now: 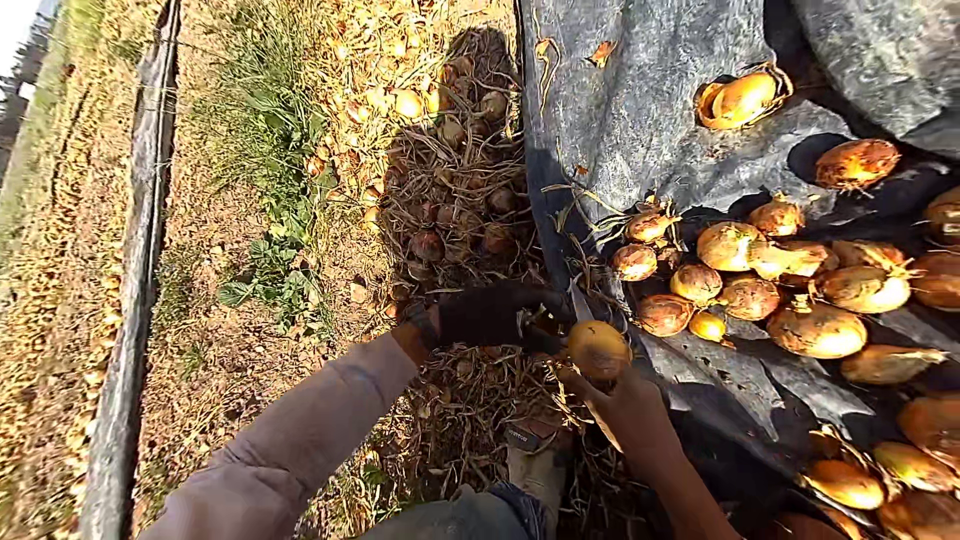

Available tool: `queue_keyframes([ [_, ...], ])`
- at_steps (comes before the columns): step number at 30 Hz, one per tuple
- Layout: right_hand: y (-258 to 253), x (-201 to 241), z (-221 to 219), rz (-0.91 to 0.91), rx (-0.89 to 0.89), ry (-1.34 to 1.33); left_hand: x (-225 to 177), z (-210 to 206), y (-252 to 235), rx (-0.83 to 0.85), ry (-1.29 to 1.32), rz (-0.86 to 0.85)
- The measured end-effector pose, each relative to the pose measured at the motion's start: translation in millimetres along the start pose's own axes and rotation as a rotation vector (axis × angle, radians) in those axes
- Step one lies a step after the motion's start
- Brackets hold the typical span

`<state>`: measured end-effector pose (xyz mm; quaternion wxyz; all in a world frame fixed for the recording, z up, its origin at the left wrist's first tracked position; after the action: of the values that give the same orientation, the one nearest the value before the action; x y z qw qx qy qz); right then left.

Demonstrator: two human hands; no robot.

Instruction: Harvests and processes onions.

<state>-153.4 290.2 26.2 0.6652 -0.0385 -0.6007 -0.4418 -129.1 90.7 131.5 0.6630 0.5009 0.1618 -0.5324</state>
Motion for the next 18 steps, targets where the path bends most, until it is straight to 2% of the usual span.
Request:
queue_keyframes([
  [1, 3.9, 5.2, 9.0, 0.070, -0.078, -0.167, 2.0, 9.1, -0.5, -0.029, -0.072, 0.006],
  [3, 7.6, 12.0, 30.2, 0.189, -0.200, -0.507, 50.6, 39.4, 6.8, -0.153, -0.268, 0.182],
  [4, 5.1, 15.6, 41.1, 0.232, -0.209, -0.681, 90.3, 56.1, 16.7, -0.224, -0.373, 0.333],
  [6, -1.7, 14.7, 59.0, 0.234, -0.189, -0.890, 178.3, 76.4, 52.4, -0.249, -0.511, 0.724],
  [8, -8.0, 1.5, 63.8, 0.152, -0.221, -0.936, 252.5, 70.6, 100.7, -0.211, -0.524, 1.025],
  [9, -9.7, -5.0, 60.7, 0.091, -0.228, -0.936, 281.2, 58.6, 122.9, -0.189, -0.484, 1.121],
  [11, -12.9, -13.8, 49.6, -0.005, -0.217, -0.912, 314.0, 27.2, 151.3, -0.179, -0.352, 1.223],
  [13, -15.9, -14.8, 38.7, 0.004, -0.160, -0.853, 331.0, 3.1, 163.6, -0.273, -0.203, 1.242],
  [15, -17.2, -13.5, 29.7, 0.032, -0.099, -0.806, 337.5, -3.8, 163.8, -0.284, -0.181, 1.240],
  [18, -15.1, -14.6, 24.3, 0.019, -0.054, -0.781, 339.1, 4.8, 162.4, -0.197, -0.197, 1.211],
])
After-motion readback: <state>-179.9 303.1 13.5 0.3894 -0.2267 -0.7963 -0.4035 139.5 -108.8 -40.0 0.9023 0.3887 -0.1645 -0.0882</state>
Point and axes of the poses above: each hand's wrist, its own y-axis away from the middle knuckle, its own z-axis out of the back of the hand, x = y × z, the point moved 8 cm from there along -y, towards the middle knuckle
